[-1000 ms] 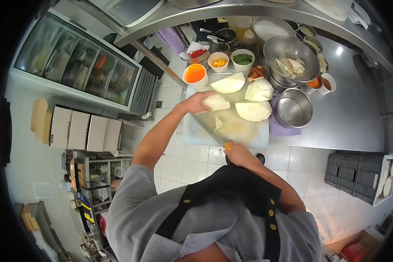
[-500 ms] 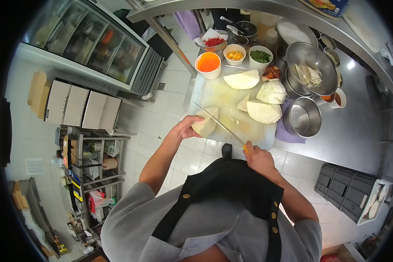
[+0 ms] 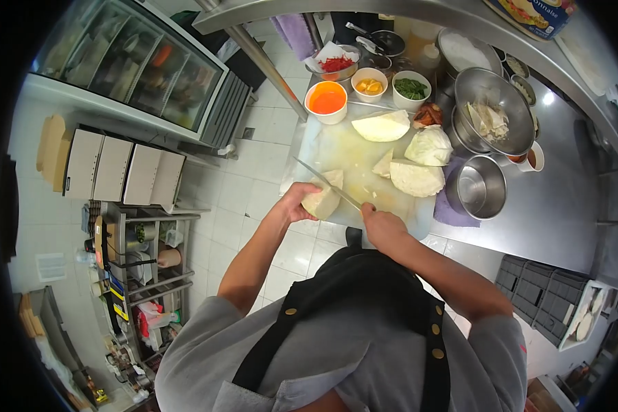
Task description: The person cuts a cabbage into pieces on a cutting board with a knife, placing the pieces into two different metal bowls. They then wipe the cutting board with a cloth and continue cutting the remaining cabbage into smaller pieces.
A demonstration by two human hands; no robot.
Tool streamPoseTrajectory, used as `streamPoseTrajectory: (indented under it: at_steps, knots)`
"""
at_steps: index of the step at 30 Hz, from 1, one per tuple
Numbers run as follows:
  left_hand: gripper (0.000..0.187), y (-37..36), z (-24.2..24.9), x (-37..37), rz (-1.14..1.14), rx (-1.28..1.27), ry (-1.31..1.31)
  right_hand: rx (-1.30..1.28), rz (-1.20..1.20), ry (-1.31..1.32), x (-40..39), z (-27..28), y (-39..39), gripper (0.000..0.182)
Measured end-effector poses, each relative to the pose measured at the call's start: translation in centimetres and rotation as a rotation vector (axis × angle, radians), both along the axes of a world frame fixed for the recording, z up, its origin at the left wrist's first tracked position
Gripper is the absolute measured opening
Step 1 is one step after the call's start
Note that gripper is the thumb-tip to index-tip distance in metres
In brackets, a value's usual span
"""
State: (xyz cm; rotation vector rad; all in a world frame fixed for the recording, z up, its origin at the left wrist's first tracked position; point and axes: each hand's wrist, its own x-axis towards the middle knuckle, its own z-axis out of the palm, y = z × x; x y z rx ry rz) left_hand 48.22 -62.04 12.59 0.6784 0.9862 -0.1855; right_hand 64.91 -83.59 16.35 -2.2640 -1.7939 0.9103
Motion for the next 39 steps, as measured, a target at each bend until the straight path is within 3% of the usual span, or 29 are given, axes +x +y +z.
streamPoseTrajectory:
  at_steps: [8,14,19,23,25,26,29,32,33,36,39]
  knots:
    - [0.049,0.0,-0.1,0.6,-0.044,0.063,0.024,0.158,-0.049,0.002,-0.4,-5.1,2.5,0.015]
    - [0.044,-0.2,0.4,-0.6,-0.06,0.14,-0.007,0.14,-0.071,0.023,0.2,-3.9,2.2,0.023]
    - [0.064,-0.5,-2.1,-7.9,0.161,-0.014,-0.378,0.065,-0.202,0.23,1.6,-1.9,-3.0,0.035]
    - [0.07,0.0,1.0,-9.8,0.205,0.134,-0.557,0.005,-0.207,0.547,-2.5,-3.7,-0.1,0.038]
    - [0.071,0.3,5.6,-7.3,0.107,0.347,-0.57,-0.096,-0.289,0.752,-4.2,-4.2,1.3,0.036]
    - [0.072,0.3,7.8,-5.6,0.061,0.457,-0.579,-0.073,-0.332,0.725,-3.0,-4.2,0.8,0.035]
    - [0.073,-1.2,13.4,1.8,-0.255,1.108,-0.49,-0.022,-0.458,0.687,0.5,-4.4,-1.7,0.034]
    - [0.073,-2.7,11.6,11.2,-0.572,1.683,-0.434,-0.062,-0.441,0.569,3.5,-1.8,-4.7,0.032]
    - [0.076,-3.8,11.2,14.1,-0.662,1.769,-0.342,-0.094,-0.419,0.575,3.6,-0.8,-5.4,0.035]
    - [0.078,-5.8,8.0,22.1,-0.96,2.12,-0.045,0.262,-0.215,0.301,1.8,-4.0,-7.4,0.038]
    - [0.084,-5.5,3.1,26.3,-1.018,2.134,0.039,0.131,-0.303,0.35,0.4,-1.6,-8.8,0.038]
